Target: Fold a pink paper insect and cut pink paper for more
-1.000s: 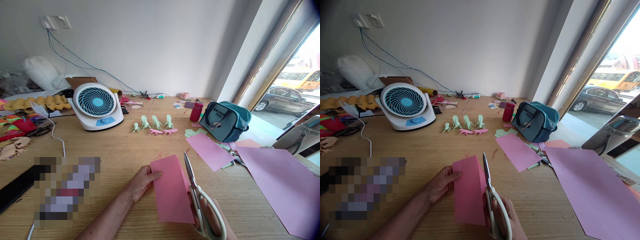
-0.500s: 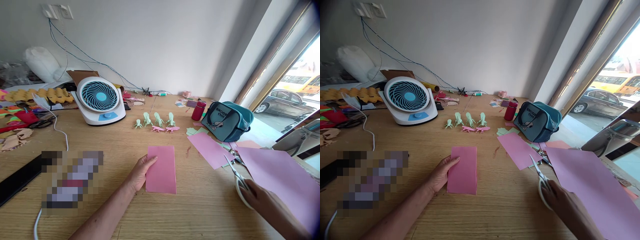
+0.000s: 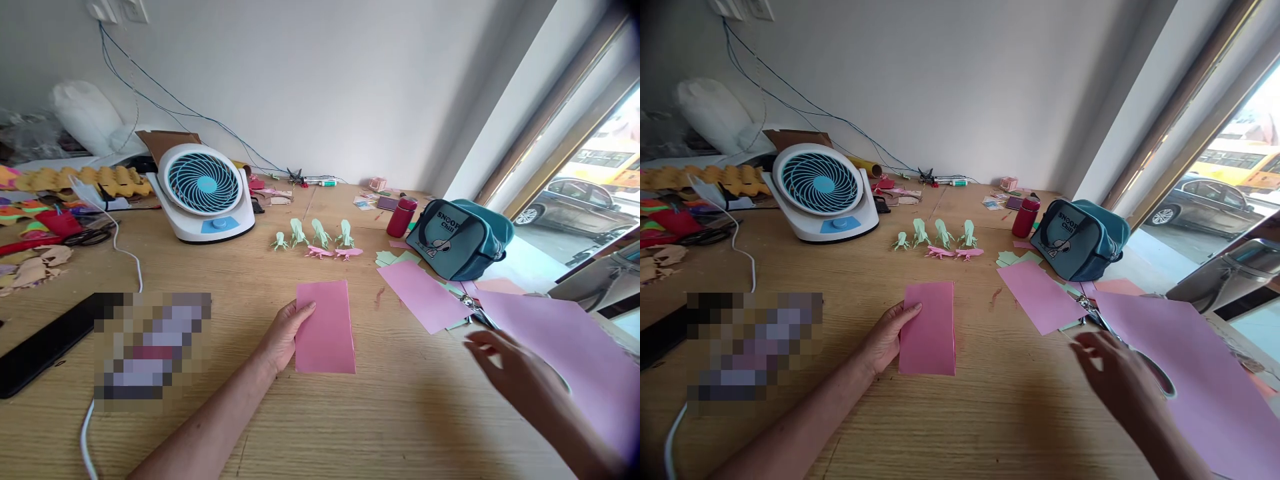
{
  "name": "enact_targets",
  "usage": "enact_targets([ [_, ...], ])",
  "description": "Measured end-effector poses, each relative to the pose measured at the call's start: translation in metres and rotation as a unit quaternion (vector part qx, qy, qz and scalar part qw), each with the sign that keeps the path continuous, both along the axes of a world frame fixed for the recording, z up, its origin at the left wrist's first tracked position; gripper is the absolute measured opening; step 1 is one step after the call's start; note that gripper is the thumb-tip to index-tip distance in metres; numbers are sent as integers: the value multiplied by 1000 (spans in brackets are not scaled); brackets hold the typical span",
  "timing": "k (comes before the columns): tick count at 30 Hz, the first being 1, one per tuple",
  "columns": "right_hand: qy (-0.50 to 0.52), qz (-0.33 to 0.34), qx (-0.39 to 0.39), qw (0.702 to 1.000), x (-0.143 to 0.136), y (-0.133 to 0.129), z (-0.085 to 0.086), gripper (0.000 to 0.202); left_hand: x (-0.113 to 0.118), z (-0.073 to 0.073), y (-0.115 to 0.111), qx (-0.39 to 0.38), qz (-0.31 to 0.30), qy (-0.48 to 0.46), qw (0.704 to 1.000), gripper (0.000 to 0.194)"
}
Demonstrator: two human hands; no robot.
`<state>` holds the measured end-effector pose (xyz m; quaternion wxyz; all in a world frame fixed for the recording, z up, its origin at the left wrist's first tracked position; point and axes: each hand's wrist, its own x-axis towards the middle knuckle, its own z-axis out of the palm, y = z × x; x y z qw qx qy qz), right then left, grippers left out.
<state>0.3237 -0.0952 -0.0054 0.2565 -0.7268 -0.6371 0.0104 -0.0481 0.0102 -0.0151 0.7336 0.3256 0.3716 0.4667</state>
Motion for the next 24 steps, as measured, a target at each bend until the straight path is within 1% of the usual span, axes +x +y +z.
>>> enact_targets([
  [2,79,104,-60,990,-50,14,2,35,0,0,-1,0,-3,0,1000,28],
  [4,168,173,-97,966,-98,27,6,32,1,-1,-1,-2,-3,-5,1000,28],
  [6,214,214,-124,945,-134,37,10,28,1,-1,-2,-3,-1,-10,1000,31],
  [8,251,234,-144,928,-157,44,15,26,2,-1,-2,-1,2,-13,1000,33],
  [10,297,246,-160,909,-167,49,18,27,2,0,-2,5,3,-16,1000,33],
  [12,350,248,-164,888,-170,52,18,31,3,2,-3,9,5,-18,1000,34],
  [15,408,256,-152,863,-170,54,13,40,3,2,-2,11,15,-19,1000,34],
  [20,443,262,-160,842,-174,52,-3,40,3,-2,-1,-4,14,-22,1000,29],
  [24,456,258,-167,835,-178,49,-7,35,3,-6,0,-14,8,-14,1000,30],
])
